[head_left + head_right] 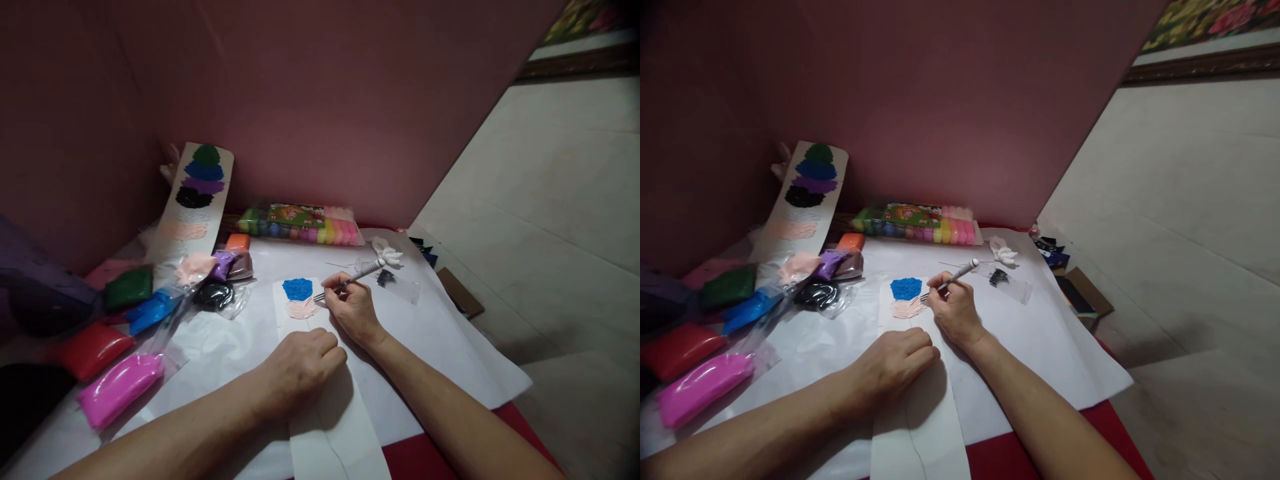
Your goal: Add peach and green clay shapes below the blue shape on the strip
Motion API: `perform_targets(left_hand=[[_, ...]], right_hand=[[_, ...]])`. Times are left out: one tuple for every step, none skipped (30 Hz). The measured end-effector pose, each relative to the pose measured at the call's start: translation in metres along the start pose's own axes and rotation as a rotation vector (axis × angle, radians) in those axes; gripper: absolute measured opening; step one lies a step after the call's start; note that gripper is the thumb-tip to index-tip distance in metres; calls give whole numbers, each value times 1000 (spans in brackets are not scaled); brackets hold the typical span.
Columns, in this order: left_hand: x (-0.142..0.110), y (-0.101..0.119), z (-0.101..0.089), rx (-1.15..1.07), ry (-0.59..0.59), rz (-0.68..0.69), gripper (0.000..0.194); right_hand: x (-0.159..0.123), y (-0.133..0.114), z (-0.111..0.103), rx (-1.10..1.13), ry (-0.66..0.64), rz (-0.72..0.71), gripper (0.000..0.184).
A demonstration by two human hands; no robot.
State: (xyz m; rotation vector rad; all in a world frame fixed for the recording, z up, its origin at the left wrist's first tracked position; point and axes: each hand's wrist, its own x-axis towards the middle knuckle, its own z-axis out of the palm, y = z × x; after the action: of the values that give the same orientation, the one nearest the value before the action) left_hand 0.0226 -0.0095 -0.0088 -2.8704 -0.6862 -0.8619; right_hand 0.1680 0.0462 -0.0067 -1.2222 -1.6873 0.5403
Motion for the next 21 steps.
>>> perform_targets(left_hand=[[0,0,0,0,4,2,21],[0,0,0,2,11,3,22],[0,0,0,3,18,5,22],[0,0,0,3,27,5,22],[0,0,0,2,33,4,22],[0,0,0,0,34,3,22],[1,0,0,-3,30,2,22],[1,0,0,-5,24,0,22],[1,0,0,-5,21,-2,22],[1,0,-1,-5,18,-3,22],[1,1,-1,-6,14,-3,23],[1,1,-1,-7,12,-3,22],[1,1,-2,-10,13,-2,22],[1,1,-2,-13,13,-2,22],[1,1,-2,-16,9,-5,22],[1,1,-3,-19,7,-7,22],[1,1,-3,-21,6,-8,22],[1,1,-4,-22,5,-6,22],[1,1,-4,-20,6,-3,21],[1,1,-4,-16,6,1,21],[1,1,-4,-12,5,4,21]], right_hand=[[0,0,0,0,-7,3,9],[0,0,0,-2,-12,5,9],[0,1,0,-7,-13,8,9],[0,1,0,-10,-8,10,9],[0,2,0,-10,1,12,9],[0,2,0,-8,14,13,9],[0,3,0,-4,24,13,9],[0,3,0,1,29,12,9],[-1,2,0,5,27,11,9],[-1,2,0,7,20,10,9],[-1,1,0,6,11,7,9],[-1,1,0,1,5,3,9],[-1,0,0,-8,6,1,9],[-1,0,0,-17,14,0,9],[-1,0,-1,-25,27,1,9],[-1,1,-1,-29,45,5,9],[-1,2,-1,-29,62,13,9],[0,3,-1,-26,74,21,9],[0,4,-1,-22,81,31,9],[-1,5,-2,-19,83,39,9],[-1,6,-2,-17,82,46,9]])
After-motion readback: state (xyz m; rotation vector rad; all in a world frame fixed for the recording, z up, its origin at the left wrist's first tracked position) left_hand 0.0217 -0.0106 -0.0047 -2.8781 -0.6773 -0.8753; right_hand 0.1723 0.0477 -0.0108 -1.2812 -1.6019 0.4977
